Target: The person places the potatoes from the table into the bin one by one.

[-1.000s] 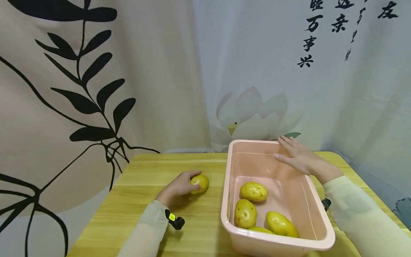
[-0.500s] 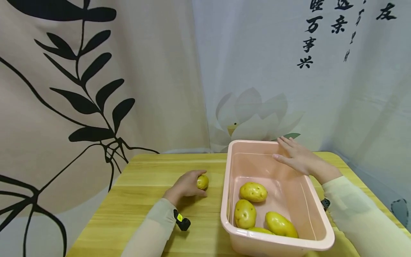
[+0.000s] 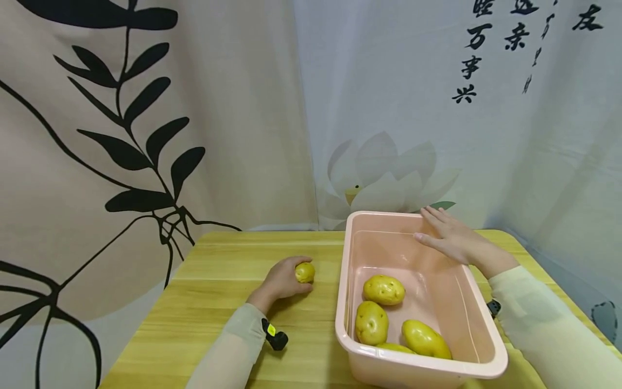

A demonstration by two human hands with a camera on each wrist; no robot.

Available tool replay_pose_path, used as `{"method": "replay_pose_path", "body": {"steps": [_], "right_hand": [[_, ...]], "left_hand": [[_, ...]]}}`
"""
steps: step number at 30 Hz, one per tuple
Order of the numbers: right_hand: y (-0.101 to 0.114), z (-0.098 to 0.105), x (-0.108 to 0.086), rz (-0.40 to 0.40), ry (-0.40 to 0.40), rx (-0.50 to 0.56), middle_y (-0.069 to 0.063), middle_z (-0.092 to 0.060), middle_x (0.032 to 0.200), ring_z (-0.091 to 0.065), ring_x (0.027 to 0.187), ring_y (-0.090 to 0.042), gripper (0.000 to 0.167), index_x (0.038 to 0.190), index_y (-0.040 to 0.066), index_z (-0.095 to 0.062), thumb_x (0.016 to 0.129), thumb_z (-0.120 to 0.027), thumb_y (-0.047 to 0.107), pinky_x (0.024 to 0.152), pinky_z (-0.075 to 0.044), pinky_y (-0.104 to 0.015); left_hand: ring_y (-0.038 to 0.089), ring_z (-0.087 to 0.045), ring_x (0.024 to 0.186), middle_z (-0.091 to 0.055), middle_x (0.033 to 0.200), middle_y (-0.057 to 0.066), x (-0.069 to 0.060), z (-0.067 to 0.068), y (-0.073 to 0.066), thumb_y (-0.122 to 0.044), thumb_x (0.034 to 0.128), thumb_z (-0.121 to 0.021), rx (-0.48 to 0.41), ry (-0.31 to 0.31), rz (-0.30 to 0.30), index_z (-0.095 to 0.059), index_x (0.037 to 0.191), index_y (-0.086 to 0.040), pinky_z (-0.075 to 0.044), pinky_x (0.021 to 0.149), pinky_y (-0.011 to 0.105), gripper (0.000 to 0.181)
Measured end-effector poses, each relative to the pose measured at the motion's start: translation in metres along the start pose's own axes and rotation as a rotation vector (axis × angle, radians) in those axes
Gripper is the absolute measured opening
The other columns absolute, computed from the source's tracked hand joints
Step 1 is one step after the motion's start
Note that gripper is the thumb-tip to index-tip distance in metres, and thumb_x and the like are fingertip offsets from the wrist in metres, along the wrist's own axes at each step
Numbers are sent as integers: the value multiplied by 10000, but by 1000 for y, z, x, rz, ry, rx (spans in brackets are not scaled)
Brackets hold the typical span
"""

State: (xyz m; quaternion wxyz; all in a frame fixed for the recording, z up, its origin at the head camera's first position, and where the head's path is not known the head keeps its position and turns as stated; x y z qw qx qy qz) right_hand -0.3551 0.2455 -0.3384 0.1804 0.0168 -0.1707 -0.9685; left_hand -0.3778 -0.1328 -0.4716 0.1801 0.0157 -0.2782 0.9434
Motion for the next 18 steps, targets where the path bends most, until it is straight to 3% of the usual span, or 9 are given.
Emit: {"method": "replay_pose_path", "body": {"steps": [7,12,18], "right_hand": [[0,-1,0,0,4,5,-216,-65,1583,-12,1428,-447,853,1546,83,-125,949,-400,627,1083,-61,-663],[1,-2,0,1,7,7,-217,-64,1583,-14,1428,-447,855,1546,81,-121,949,-394,630,1083,-69,-662],[-1,-1,-1,0,7,15,-218,-67,1582,-7,1429,-446,854,1545,78,-122,950,-398,625,1082,-63,-666]], "left_hand": [[143,-555,891,-620,1176,-15,-1,0,6,-350,719,-796,-49,-120,3,-586,1297,-228,-471,758,335,627],[152,-554,864,-624,1150,0,-1,-2,5,-335,732,-788,-115,-151,-4,-583,1295,-232,-474,715,323,608],[171,-554,825,-620,1103,2,0,1,-2,-281,760,-778,-255,-177,-39,-584,1305,-229,-482,654,308,581]]}}
Point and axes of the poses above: each hand's wrist, its own x-axis towards the middle knuckle, its own z-axis out of the back of the hand, y = z × x, the point moved 7 cm from there along x, towards the middle knuckle
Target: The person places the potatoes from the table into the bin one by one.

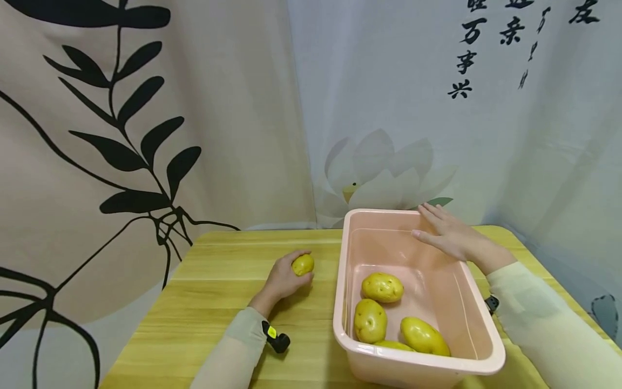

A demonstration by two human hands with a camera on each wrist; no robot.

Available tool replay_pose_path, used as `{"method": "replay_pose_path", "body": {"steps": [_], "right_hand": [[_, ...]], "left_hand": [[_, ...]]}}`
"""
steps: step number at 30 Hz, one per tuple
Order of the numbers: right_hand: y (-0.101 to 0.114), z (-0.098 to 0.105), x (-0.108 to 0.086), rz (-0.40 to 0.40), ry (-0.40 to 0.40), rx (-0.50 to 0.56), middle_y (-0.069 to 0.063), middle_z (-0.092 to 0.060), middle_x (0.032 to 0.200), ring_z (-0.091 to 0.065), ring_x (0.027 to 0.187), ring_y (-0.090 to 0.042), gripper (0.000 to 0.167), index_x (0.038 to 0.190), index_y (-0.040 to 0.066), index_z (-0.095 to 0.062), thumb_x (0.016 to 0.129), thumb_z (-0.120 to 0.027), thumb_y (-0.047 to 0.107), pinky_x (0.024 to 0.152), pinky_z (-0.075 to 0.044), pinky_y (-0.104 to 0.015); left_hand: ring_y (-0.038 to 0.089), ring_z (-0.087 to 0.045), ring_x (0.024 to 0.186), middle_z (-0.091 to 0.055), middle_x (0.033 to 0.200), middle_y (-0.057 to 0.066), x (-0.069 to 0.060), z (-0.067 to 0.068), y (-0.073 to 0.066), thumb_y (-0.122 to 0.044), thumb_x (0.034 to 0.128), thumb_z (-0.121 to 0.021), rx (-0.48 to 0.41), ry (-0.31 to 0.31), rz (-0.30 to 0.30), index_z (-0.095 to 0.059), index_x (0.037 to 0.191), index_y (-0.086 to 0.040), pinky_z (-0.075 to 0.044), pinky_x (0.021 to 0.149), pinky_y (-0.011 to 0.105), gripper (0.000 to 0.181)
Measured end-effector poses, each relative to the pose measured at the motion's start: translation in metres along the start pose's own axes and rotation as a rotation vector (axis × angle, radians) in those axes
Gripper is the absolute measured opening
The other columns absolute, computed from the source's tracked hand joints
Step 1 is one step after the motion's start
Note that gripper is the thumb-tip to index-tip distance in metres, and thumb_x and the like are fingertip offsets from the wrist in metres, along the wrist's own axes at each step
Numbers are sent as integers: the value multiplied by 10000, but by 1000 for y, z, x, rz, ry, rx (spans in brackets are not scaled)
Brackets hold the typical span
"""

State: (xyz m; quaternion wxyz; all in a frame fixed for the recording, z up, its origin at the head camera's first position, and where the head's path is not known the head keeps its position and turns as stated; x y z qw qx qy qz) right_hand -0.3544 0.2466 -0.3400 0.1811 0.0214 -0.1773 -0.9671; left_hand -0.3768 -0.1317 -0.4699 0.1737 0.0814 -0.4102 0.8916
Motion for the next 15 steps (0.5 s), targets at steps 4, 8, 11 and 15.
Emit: {"method": "replay_pose_path", "body": {"steps": [4,8,11,15], "right_hand": [[1,1,0,6,-2,-2,-227,-67,1579,-14,1426,-454,850,1543,68,-123,955,-400,616,1084,-64,-662],[1,2,-1,8,-3,1,-231,-70,1578,-18,1423,-460,842,1540,58,-129,960,-402,603,1084,-61,-661],[1,2,-1,11,-7,-4,-231,-72,1577,-21,1423,-461,839,1540,56,-130,962,-398,602,1088,-61,-657],[2,2,-1,16,-12,-9,-235,-75,1576,-26,1420,-466,840,1538,50,-132,962,-401,599,1088,-63,-656]], "left_hand": [[189,-550,809,-617,1066,23,2,6,-13,-251,784,-771,-93,-11,-21,-589,1297,-261,-485,629,319,544],[201,-550,851,-602,1124,34,3,12,-27,-225,818,-760,-183,-10,-15,-587,1298,-283,-499,654,314,515],[213,-546,880,-584,1164,57,4,18,-38,-206,844,-741,-249,-18,-8,-581,1311,-257,-506,672,307,496],[225,-543,906,-568,1163,123,4,27,-53,-185,876,-710,-354,-23,-13,-564,1339,-172,-508,697,317,486]]}}
Point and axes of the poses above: each hand's wrist, its own x-axis towards the middle knuckle, its own z-axis out of the back of the hand, y = z × x, the point moved 7 cm from there along x, towards the middle knuckle
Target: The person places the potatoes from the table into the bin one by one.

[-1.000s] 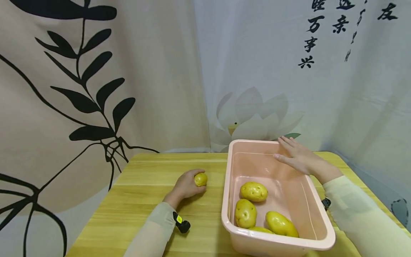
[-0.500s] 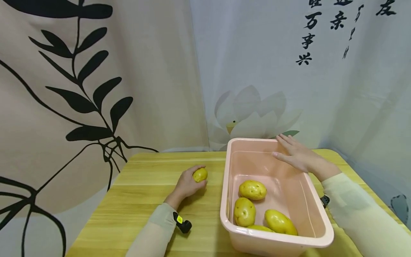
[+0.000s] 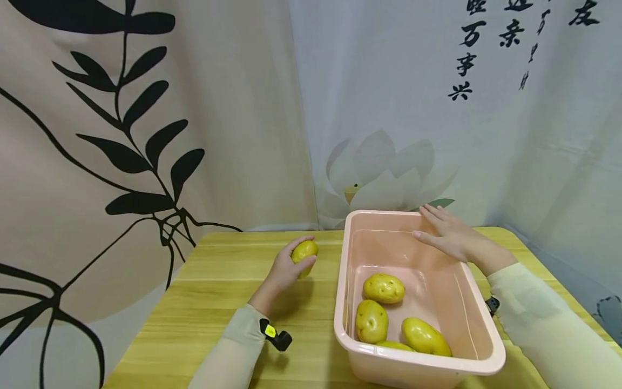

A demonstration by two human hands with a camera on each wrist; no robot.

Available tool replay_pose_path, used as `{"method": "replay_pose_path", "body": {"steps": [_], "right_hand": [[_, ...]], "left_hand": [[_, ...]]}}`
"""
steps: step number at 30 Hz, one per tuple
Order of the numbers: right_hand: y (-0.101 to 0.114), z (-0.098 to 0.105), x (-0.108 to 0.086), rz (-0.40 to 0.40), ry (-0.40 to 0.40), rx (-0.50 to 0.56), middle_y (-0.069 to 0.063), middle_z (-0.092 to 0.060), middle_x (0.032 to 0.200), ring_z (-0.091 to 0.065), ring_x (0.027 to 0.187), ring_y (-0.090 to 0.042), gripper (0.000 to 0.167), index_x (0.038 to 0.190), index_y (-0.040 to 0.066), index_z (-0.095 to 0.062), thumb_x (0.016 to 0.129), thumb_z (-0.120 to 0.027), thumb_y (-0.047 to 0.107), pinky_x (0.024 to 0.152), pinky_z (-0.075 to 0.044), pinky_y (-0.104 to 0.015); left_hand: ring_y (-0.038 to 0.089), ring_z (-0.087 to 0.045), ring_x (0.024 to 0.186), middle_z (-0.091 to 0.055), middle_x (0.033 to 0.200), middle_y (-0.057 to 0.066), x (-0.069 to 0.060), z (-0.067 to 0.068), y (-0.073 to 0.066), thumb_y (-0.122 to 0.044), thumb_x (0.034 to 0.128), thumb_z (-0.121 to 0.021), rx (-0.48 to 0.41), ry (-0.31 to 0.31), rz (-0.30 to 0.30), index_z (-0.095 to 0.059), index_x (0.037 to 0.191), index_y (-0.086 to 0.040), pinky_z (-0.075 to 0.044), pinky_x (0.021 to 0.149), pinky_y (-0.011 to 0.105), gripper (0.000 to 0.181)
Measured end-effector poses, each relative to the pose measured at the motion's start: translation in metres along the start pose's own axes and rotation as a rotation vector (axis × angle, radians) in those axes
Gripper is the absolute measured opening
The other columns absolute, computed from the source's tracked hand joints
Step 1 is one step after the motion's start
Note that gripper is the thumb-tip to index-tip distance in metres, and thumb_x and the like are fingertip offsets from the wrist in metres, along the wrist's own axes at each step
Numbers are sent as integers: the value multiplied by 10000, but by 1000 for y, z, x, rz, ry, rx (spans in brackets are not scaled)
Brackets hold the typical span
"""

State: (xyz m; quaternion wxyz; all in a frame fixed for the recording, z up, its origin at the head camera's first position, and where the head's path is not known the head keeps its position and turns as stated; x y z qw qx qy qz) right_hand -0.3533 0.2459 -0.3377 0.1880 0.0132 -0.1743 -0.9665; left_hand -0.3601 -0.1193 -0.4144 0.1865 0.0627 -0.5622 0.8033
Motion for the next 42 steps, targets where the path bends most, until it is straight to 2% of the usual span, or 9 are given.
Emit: {"method": "replay_pose_path", "body": {"steps": [7,10,14,20,24,28,32,39,42], "right_hand": [[2,0,0,-2,4,13,-236,-82,1575,-14,1424,-458,844,1538,50,-136,959,-406,602,1085,-58,-660],[2,0,0,-1,7,14,-234,-79,1576,-7,1426,-453,847,1538,51,-134,958,-403,607,1085,-54,-661],[2,0,0,-1,7,6,-235,-75,1576,-12,1425,-456,848,1539,52,-133,958,-397,610,1085,-60,-661],[1,-1,1,-2,7,-1,-244,-83,1572,-26,1421,-465,851,1538,50,-135,957,-398,613,1082,-72,-664],[0,-2,1,-7,11,0,-240,-73,1574,-22,1421,-465,861,1540,54,-127,952,-398,621,1080,-69,-667],[-1,-2,1,-8,14,-1,-238,-69,1575,-16,1422,-462,866,1541,57,-122,949,-394,628,1079,-64,-668],[-2,-2,2,-4,10,-1,-238,-71,1575,-13,1423,-459,866,1542,61,-122,949,-393,630,1078,-64,-669],[0,-1,1,-2,5,3,-237,-75,1575,-16,1422,-463,855,1541,59,-127,954,-405,614,1074,-67,-675],[1,0,0,-4,3,2,-238,-77,1574,-20,1421,-465,854,1540,56,-129,954,-405,612,1073,-73,-676]], "left_hand": [[273,-637,948,-525,1215,195,-1,2,-25,-53,922,-616,-337,53,11,-495,1381,-46,-545,779,350,475],[328,-641,954,-531,1200,180,-3,2,-37,-76,924,-601,-414,70,-2,-498,1375,-57,-549,785,356,463],[373,-629,963,-559,1180,188,-4,2,-51,-152,913,-604,-444,93,-50,-494,1375,-77,-549,788,361,480],[296,-638,923,-514,1205,336,-6,2,-64,-178,901,-592,-518,120,-82,-422,1400,11,-546,773,338,560],[290,-635,916,-480,1227,382,-5,3,-70,-150,903,-580,-542,127,-90,-413,1399,24,-542,782,339,552],[327,-625,934,-481,1234,376,-6,5,-76,-156,902,-583,-529,129,-98,-444,1388,-13,-538,786,343,525],[378,-617,955,-543,1203,295,-6,7,-82,-165,895,-591,-524,138,-113,-457,1384,-32,-539,788,348,524],[280,-645,939,-541,1203,306,-5,7,-94,-155,896,-581,-504,167,-156,-447,1382,-11,-539,806,352,525],[333,-633,966,-548,1204,287,-6,7,-99,-163,897,-584,-486,173,-163,-461,1372,-35,-536,824,361,507]]}}
Point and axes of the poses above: each hand's wrist, its own x-axis towards the middle knuckle, its own z-axis out of the back of the hand, y = z × x, the point moved 7 cm from there along x, towards the middle knuckle
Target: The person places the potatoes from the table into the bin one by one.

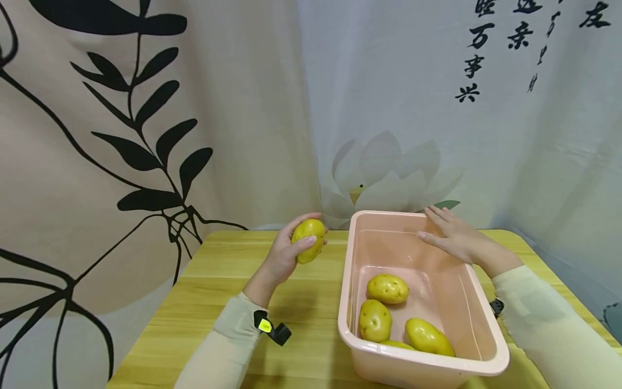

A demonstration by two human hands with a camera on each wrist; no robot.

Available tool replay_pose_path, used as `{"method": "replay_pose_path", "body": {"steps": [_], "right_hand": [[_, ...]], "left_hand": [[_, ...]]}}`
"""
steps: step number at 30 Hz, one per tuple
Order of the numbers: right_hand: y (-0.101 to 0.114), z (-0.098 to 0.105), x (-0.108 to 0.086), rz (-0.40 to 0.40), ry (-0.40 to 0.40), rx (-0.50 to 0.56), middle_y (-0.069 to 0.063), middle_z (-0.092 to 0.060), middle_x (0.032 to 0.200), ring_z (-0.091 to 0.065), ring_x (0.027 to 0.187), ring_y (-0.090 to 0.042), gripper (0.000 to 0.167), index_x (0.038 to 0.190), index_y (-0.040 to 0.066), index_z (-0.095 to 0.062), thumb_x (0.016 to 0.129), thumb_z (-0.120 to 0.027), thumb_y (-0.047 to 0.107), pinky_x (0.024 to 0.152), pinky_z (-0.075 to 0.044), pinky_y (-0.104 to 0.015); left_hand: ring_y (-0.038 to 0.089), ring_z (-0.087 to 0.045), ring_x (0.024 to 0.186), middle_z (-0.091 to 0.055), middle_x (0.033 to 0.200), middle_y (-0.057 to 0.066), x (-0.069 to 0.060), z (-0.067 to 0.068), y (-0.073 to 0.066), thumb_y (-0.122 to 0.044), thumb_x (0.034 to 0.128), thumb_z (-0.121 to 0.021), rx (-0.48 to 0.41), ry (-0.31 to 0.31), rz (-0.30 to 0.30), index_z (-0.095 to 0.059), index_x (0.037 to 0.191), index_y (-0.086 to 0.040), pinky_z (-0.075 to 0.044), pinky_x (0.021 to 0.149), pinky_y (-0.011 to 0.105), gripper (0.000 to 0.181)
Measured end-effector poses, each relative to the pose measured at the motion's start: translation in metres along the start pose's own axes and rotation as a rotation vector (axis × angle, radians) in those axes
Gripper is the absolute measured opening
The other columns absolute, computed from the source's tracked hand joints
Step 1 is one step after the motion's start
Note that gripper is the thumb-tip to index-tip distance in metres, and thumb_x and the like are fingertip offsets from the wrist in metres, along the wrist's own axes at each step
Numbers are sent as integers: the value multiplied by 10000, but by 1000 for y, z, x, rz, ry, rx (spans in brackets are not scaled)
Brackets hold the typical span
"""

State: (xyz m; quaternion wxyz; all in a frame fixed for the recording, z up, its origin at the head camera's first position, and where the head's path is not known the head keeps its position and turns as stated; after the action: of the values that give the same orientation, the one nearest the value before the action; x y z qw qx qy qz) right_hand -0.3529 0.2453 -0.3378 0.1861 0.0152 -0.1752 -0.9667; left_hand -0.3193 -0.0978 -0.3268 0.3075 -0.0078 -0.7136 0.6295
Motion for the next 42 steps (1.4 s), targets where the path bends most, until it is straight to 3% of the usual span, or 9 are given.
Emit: {"method": "replay_pose_path", "body": {"steps": [5,14,22,29,42], "right_hand": [[2,0,0,-2,0,9,-238,-71,1575,-18,1420,-467,857,1541,58,-125,953,-408,613,1068,-72,-683],[3,0,-1,2,-1,20,-245,-76,1572,-23,1417,-474,855,1539,51,-133,954,-419,604,1061,-76,-691],[2,0,-1,5,-9,24,-250,-76,1570,-29,1414,-481,851,1538,47,-137,955,-426,596,1059,-77,-693],[2,0,-1,10,-15,19,-255,-88,1567,-42,1412,-483,848,1534,36,-146,958,-425,592,1064,-86,-687],[4,-1,-2,6,-7,26,-256,-77,1568,-26,1413,-481,856,1536,38,-136,955,-419,601,1064,-69,-688]], "left_hand": [[454,-583,1017,-532,1214,278,1,-4,-10,-170,903,-582,35,13,1,-430,1390,-14,-536,825,363,533],[304,-621,988,-550,1190,196,3,-12,-26,-143,914,-573,84,31,2,-464,1379,-87,-541,786,351,481],[267,-560,904,-563,1112,135,6,-21,-36,-160,844,-693,236,16,-30,-545,1313,-150,-522,691,341,492],[259,-542,853,-563,1100,110,11,-34,-47,-221,846,-691,298,45,-64,-549,1315,-169,-516,649,329,493],[207,-541,748,-580,1035,56,30,-63,-59,-142,851,-706,427,131,-92,-541,1335,-212,-492,591,302,516]]}}
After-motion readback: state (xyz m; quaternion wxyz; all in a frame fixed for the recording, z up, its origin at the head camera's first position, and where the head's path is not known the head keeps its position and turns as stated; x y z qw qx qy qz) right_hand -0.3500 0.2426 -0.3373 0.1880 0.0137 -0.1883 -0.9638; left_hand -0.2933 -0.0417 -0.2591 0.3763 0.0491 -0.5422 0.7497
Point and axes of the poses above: each hand's wrist, its own x-axis towards the middle knuckle, its own z-axis out of the back of the hand, y = z × x, the point moved 7 cm from there along x, towards the middle knuckle
